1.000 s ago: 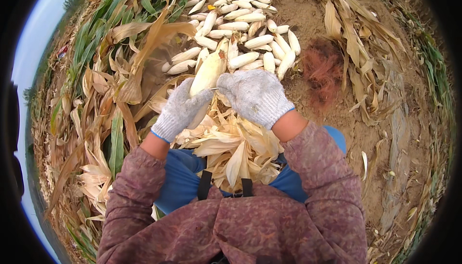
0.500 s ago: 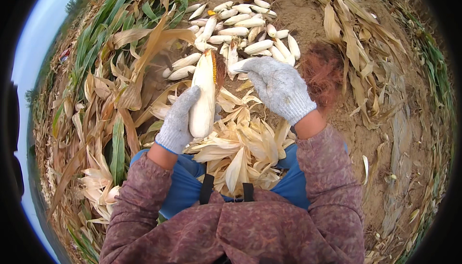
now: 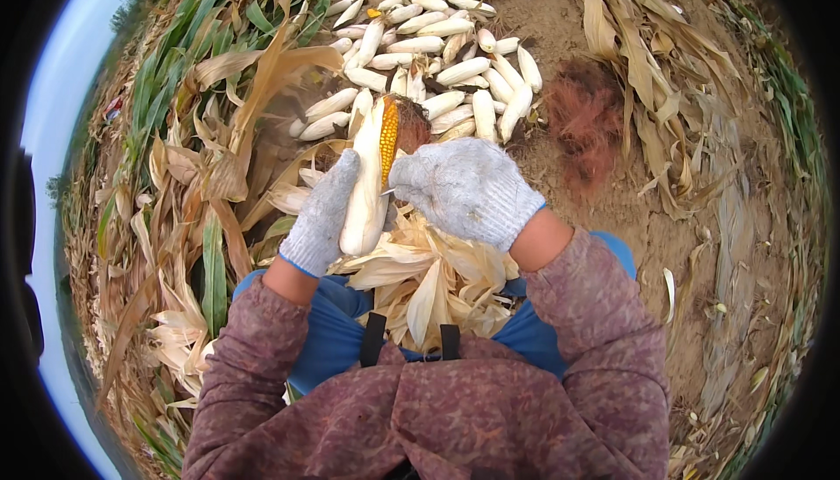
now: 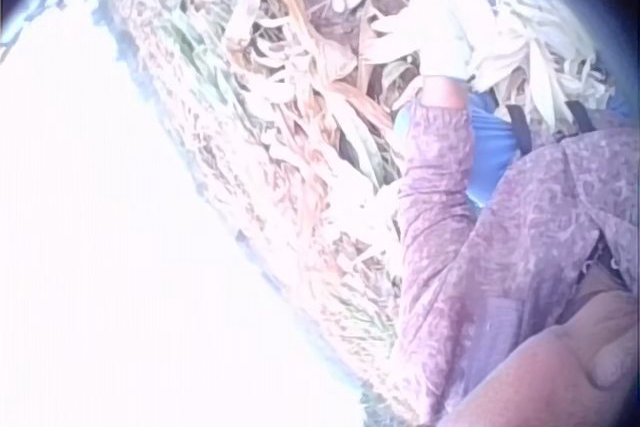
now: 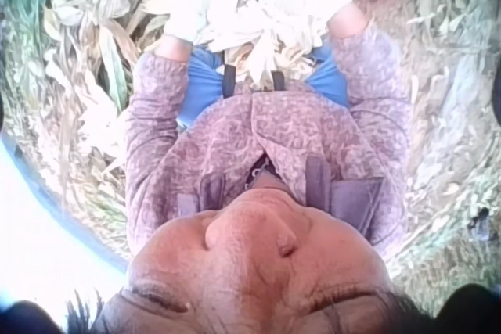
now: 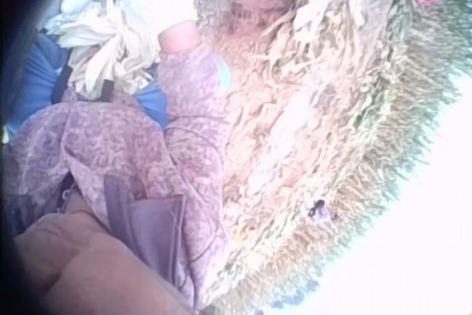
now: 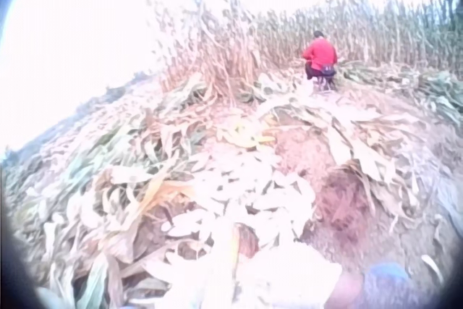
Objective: The person sits on the ground in a cornfield and shucks corn cobs by hand, removing the husks to reveal the kernels. They place the shucked cobs into a growing pile and discard the husks nearby.
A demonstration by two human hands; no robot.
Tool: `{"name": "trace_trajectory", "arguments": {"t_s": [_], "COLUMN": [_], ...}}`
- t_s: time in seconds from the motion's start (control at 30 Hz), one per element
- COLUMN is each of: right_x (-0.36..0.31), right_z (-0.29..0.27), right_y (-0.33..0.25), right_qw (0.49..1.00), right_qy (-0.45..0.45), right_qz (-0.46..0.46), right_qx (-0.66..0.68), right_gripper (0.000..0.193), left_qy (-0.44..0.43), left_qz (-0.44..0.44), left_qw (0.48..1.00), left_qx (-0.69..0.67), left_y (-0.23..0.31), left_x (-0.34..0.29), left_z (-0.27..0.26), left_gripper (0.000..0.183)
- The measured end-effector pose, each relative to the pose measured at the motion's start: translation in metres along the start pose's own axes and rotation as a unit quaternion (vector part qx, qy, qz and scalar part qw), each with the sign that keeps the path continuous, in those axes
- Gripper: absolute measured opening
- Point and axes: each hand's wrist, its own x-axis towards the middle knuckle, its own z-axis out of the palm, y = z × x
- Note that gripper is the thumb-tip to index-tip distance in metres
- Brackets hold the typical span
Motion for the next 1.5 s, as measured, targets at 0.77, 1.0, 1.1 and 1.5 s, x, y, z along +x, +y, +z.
{"name": "trace_trajectory", "arguments": {"t_s": [0.77, 1.0, 1.1, 1.5], "right_x": [0.012, 0.009, 0.005, 0.001], "right_z": [0.050, 0.041, 0.043, 0.042], "right_y": [-0.004, -0.001, -0.006, -0.010], "right_qw": [0.872, 0.913, 0.937, 0.930], "right_qy": [-0.018, -0.124, -0.138, -0.160], "right_qz": [0.182, 0.230, 0.233, 0.239], "right_qx": [0.454, 0.312, 0.222, 0.228], "right_gripper": [0.081, 0.094, 0.096, 0.103], "left_qy": [-0.031, 0.048, 0.107, 0.157], "left_qz": [0.258, 0.283, 0.279, 0.229], "left_qw": [0.956, 0.958, 0.952, 0.953], "left_qx": [-0.133, 0.027, 0.066, -0.123], "left_y": [0.019, 0.038, 0.033, 0.043], "left_x": [0.015, 0.014, 0.027, 0.066], "left_z": [0.040, 0.053, 0.046, 0.032], "left_gripper": [0.046, 0.057, 0.059, 0.047]}}
